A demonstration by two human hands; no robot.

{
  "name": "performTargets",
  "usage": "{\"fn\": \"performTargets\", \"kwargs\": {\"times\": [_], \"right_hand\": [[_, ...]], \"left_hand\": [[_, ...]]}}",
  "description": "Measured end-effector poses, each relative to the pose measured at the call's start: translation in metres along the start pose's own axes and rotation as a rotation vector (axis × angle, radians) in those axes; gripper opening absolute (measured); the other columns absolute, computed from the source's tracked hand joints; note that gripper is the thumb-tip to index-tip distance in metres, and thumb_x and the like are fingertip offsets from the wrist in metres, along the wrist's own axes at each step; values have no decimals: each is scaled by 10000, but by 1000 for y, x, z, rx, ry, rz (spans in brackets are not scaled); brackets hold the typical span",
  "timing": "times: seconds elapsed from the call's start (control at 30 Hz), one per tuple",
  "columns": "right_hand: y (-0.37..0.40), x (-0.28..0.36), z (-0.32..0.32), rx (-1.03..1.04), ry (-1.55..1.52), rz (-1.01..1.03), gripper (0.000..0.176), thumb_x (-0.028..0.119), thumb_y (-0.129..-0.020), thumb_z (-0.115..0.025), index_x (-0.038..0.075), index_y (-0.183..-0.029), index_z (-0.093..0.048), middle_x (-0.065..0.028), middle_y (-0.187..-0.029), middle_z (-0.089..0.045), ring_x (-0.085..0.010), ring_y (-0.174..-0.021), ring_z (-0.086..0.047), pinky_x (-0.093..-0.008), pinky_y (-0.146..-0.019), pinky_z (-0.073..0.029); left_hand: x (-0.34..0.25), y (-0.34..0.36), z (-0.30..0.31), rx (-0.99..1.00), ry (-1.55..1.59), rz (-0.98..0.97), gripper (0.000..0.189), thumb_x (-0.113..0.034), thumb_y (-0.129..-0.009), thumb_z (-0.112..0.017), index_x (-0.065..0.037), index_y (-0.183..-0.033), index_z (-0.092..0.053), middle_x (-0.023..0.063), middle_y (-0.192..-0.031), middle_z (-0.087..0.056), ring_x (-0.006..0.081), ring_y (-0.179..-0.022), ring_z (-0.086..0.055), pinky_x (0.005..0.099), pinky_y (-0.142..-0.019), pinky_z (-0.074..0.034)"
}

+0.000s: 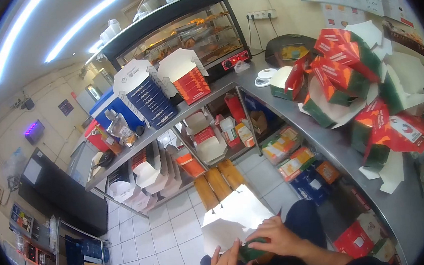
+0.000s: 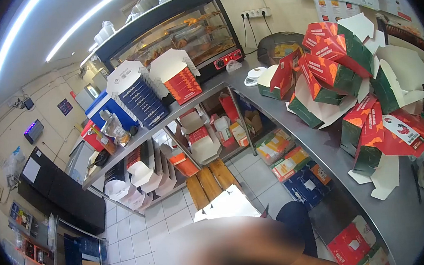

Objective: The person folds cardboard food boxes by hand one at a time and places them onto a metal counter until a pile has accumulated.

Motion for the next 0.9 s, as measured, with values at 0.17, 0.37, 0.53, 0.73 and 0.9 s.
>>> {"fn": "performTargets", "kwargs": {"times": [0.17, 0.37, 0.53, 0.73, 0.9], "right_hand": [[11, -29, -32, -100, 36, 117, 348, 260, -920, -718, 204, -1262, -698, -105, -1233, -641, -252, -1172, -574, -437, -1110, -282], [36, -104, -48, -744, -1211, -958, 806, 102, -927, -656, 84, -1600, -212, -181, -1348, -550, -263, -1247, -539, -454, -1082, -415], [49, -115, -60, -681, -1056, -607, 626, -108, -780, -480, 0, -1394, -538, -163, -1234, -638, -246, -1178, -604, -363, -986, -505], [27, -21, -32, 32, -383, 106, 378, -26, -790, -683, 99, -1139, -756, -75, -1178, -670, -257, -1158, -638, -390, -1038, -484], [19, -13, -37, -91, -295, 294, 332, -6, -843, -729, 109, -1154, -751, -78, -1179, -662, -277, -1168, -643, -409, -1074, -486]], "left_hand": [[8, 7, -8, 15, -23, -14, 828, -189, -776, -809, -81, -1511, -442, 131, -1278, -651, 288, -1181, -625, 535, -1133, -319], [2, 17, -18, 137, -135, -108, 833, -173, -794, -790, -74, -1528, -408, 146, -1358, -601, 300, -1266, -571, 527, -1143, -298], [14, 24, -46, 290, 334, 231, 877, -197, -856, -782, -79, -1576, -296, 213, -1505, -445, 370, -1413, -415, 543, -1135, -328], [26, -5, -44, -25, 2161, 784, 575, -584, -1010, -506, -96, -1304, -590, 135, -1185, -674, 272, -1117, -639, 424, -953, -526], [47, 2, -76, -336, 1938, 1275, 303, -193, -917, -694, -38, -1173, -652, 195, -1164, -665, 367, -1091, -648, 449, -889, -525]]}}
Point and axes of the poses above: each hand's wrist, its own y-axis away from the middle knuckle, its own z-axis out of the back of the hand, x = y × z, the point moved 3 cm from there along -y, towards the middle knuckle
